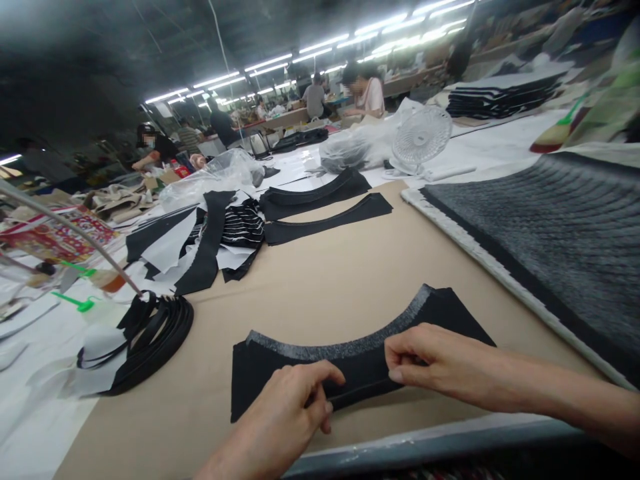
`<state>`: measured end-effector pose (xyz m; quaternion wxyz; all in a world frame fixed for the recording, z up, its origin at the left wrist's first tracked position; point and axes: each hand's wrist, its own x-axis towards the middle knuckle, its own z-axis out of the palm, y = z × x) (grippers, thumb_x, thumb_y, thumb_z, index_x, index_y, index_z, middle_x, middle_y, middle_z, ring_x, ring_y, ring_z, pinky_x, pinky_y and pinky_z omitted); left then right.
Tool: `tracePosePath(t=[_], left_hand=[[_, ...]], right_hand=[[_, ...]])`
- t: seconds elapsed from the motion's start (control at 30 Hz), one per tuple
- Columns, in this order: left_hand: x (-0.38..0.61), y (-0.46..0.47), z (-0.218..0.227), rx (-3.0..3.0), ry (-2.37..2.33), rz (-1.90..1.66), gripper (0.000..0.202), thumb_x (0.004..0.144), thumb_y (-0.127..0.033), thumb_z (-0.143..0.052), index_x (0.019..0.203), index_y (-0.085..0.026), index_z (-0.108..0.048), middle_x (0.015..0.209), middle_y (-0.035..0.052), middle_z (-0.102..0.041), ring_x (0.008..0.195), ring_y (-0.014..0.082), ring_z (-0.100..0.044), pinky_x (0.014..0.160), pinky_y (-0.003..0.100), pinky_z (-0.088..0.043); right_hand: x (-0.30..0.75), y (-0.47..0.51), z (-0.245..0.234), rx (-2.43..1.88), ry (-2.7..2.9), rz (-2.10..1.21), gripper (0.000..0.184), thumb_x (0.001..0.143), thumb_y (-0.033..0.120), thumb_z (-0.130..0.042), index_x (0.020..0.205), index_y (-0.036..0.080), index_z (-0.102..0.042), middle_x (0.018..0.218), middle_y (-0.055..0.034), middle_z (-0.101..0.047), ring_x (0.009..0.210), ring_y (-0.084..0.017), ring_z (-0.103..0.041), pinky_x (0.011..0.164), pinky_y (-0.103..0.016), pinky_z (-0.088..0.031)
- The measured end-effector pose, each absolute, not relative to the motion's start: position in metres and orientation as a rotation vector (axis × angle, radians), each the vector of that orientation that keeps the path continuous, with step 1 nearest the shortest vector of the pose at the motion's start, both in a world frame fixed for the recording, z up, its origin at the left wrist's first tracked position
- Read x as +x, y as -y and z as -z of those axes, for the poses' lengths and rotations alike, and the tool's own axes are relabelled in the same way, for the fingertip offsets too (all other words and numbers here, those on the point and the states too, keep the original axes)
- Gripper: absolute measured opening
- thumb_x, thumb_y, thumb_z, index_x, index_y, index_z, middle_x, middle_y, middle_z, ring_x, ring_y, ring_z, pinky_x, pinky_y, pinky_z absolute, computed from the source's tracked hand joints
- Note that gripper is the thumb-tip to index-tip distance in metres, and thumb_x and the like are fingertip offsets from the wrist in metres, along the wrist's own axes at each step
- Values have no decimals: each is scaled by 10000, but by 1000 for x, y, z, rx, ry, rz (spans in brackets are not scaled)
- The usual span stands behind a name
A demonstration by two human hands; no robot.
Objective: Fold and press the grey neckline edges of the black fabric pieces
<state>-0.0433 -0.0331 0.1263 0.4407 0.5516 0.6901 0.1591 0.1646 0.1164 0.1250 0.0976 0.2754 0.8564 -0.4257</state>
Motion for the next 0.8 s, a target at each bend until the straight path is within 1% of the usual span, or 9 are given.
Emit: tracePosePath(t=[0.07, 0.13, 0.23, 0.3, 0.33, 0.4, 0.47, 0.63, 0.8], left_hand=[[-43, 32, -127, 1357, -1692, -398, 267, 813, -168, -447, 967, -235, -654, 708, -48, -667, 671, 108, -612, 617, 198, -391], [-42, 29, -128, 1294, -1672, -425, 222, 831, -199, -426, 902, -210, -636, 736, -40, -638, 580, 93, -587, 534, 188, -382], [-38, 23, -128, 1188, -1622, -481, 248, 893, -341, -404, 949, -198, -599, 752, -36, -636, 440, 69, -482, 437, 189, -337], [-35, 18, -126, 1163, -1602, -505, 286, 884, -414, -447, 944, -192, -617, 698, -35, -640, 433, 71, -446, 436, 189, -313], [-33, 16, -124, 1174, -1625, -511, 266, 862, -407, -488, 897, -189, -635, 659, -36, -630, 452, 76, -449, 449, 189, -302], [-31, 12, -119, 1242, -1739, -511, 189, 814, -335, -546, 778, -188, -659, 574, -40, -582, 506, 90, -469, 489, 194, -288], [-30, 7, -114, 1304, -1866, -471, 163, 787, -279, -550, 706, -194, -665, 537, -40, -546, 536, 101, -477, 508, 207, -269], [-32, -9, -107, 1333, -2045, -324, 149, 758, -271, -555, 677, -205, -662, 562, -36, -562, 546, 116, -484, 510, 233, -247], [-33, -21, -101, 1317, -2115, -260, 149, 750, -258, -548, 673, -198, -661, 575, -20, -584, 571, 131, -514, 538, 244, -264]], right_hand=[[162, -115, -128, 795, -2540, 1282, 139, 809, 219, -509, 683, 177, -551, 630, 39, -505, 610, -113, -447, 527, -214, -263], [159, -115, -130, 766, -2541, 1287, 144, 809, 221, -500, 677, 176, -538, 626, 39, -504, 604, -111, -443, 521, -213, -261], [154, -115, -133, 769, -2533, 1245, 153, 813, 225, -489, 676, 177, -536, 620, 33, -516, 593, -113, -457, 512, -218, -263], [151, -116, -133, 811, -2523, 1200, 155, 818, 227, -485, 691, 177, -559, 632, 24, -545, 595, -120, -483, 513, -222, -271], [151, -116, -132, 833, -2523, 1173, 159, 823, 232, -487, 702, 179, -575, 644, 19, -566, 602, -125, -499, 519, -223, -278], [149, -116, -128, 866, -2558, 1101, 175, 842, 250, -489, 730, 186, -608, 677, 7, -610, 625, -138, -536, 540, -226, -296], [147, -115, -126, 877, -2624, 978, 194, 861, 261, -489, 758, 191, -636, 711, -13, -645, 655, -158, -577, 560, -235, -307], [133, -112, -127, 880, -2692, 604, 224, 893, 221, -485, 790, 172, -678, 718, -70, -685, 665, -225, -650, 531, -262, -300], [121, -112, -126, 871, -2734, 407, 259, 900, 172, -474, 782, 141, -703, 719, -114, -699, 694, -259, -683, 548, -278, -365]])
